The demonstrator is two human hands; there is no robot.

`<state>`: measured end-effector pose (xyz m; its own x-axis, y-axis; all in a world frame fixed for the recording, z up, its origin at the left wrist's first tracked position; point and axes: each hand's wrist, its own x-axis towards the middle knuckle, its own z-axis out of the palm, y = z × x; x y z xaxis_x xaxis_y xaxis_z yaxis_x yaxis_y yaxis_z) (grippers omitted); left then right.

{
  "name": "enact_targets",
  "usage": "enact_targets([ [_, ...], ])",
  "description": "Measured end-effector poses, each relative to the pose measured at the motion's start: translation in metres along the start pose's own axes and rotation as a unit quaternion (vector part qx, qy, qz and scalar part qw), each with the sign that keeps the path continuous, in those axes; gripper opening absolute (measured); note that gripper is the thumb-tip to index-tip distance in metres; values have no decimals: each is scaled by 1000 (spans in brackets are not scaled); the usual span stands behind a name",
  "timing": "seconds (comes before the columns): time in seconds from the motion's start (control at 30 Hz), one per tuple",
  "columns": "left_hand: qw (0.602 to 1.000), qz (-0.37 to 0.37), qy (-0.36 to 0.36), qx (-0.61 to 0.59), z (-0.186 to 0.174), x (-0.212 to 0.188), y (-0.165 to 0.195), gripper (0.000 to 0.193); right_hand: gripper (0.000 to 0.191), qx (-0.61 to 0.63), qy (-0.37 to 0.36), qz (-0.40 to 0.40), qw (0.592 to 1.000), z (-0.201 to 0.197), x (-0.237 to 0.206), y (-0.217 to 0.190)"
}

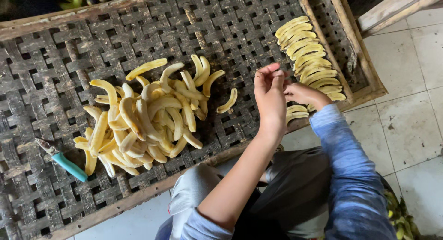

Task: The person sits at a woven bamboo tray and peels small bananas with a small knife, one at a time. They trim the peel and tips, place the peeled banana into a growing pile, and arrange finished bananas into a neat stack at the far end of the tray.

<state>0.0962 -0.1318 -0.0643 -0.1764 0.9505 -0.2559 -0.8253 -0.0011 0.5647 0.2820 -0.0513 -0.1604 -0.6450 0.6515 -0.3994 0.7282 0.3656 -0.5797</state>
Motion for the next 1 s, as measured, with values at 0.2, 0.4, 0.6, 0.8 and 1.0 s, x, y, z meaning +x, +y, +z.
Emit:
enact_targets([
  [0.2, 999, -33, 3, 26, 2, -7, -6, 13, 26, 0, 31, 73, 997, -1, -6, 1],
  [0.4, 998, -65, 5, 28, 2, -10, -12, 12, 24, 162, 72, 54, 983, 12, 6, -13],
  [0.6, 996, -77, 19, 34, 1, -11, -4, 12, 17, 8, 63, 159, 985, 13, 6, -22],
  [0.8, 996, -91, 12, -3, 3, -13, -5, 11, 21, 95, 32, 133, 986, 12, -1, 0],
  [1.0, 998, -66, 3, -11, 5, -13, -17, 10, 36, 106, 71, 89, 988, 16, 20, -34],
])
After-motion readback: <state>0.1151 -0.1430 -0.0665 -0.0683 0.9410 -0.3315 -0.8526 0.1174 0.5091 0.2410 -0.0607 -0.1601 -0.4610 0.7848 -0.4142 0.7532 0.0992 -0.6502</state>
